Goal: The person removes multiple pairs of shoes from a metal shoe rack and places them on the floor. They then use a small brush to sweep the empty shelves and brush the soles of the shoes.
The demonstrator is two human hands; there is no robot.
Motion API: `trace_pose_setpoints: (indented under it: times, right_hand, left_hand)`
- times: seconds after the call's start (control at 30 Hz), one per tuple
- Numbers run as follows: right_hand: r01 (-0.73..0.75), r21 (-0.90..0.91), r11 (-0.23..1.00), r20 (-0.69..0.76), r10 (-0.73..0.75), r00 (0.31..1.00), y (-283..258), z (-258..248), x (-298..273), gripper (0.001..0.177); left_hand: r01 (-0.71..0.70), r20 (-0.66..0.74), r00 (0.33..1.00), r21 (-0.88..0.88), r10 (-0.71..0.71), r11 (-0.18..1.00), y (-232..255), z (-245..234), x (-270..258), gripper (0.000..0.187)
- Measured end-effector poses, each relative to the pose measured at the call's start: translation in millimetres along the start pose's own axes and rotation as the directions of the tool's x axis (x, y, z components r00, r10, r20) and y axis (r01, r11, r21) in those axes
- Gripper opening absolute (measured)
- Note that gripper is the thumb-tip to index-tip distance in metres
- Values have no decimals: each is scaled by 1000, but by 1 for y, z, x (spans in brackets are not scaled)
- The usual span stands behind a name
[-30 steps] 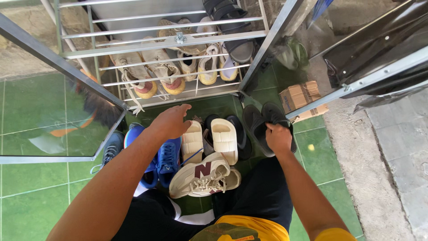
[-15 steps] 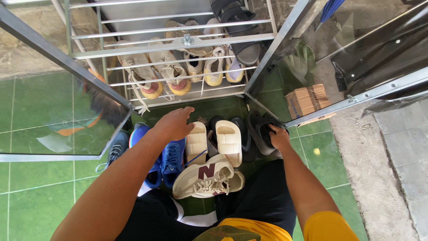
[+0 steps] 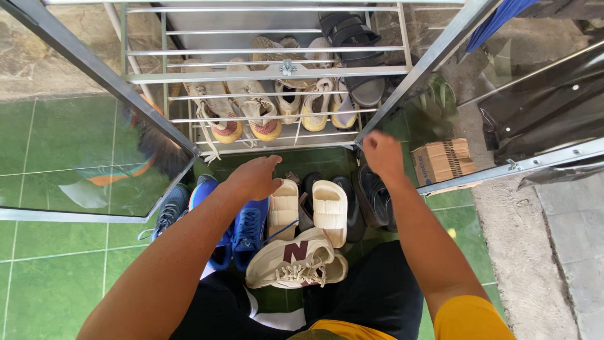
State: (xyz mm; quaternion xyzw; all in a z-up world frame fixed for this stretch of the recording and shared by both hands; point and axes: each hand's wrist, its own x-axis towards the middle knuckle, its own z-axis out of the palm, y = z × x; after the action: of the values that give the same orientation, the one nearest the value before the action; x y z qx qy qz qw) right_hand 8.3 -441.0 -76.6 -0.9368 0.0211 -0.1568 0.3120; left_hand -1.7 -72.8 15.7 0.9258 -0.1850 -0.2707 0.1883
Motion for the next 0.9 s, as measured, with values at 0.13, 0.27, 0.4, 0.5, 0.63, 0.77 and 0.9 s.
trace_pose_setpoints:
  times: [0.13,0.27,0.4,0.5,0.63,0.77,0.9]
  right_hand:
    - [164,-141,976,-336,-203,920,-64,-5,47,39]
    - [-294,606,739,-194,496,846,-85,9,69,54]
    - [-255,905,341,-80,725,684,-75,43,85,36]
    - [-341,937,-80,273,777,567,-53,56,103,25]
    - [-378,913,-155,374,690,620,-35,66,127,27]
    - [-302,941,-153,329,617,715,-23,70,108,22]
    - [-306,922,-238,387,562,731,-19,68,48,20]
  left_hand:
    - [1,-20,1000,-14,-1,1000,-8,-4,-2,68]
    - [-37,-49,998,-1,36,999,-12,-4,-2,68]
    - [-24,-43,999,-1,24,1000,-20,-3,-5,68]
    - [-27,-31,999,0,27,1000,-19,-1,-4,68]
    - [-37,-45,998,-4,37,999,-21,-7,-9,69]
    - [-18,-28,999,-1,18,1000,-19,-12,-12,69]
    - [-18,-43,999,-11,18,1000,-22,-15,-11,69]
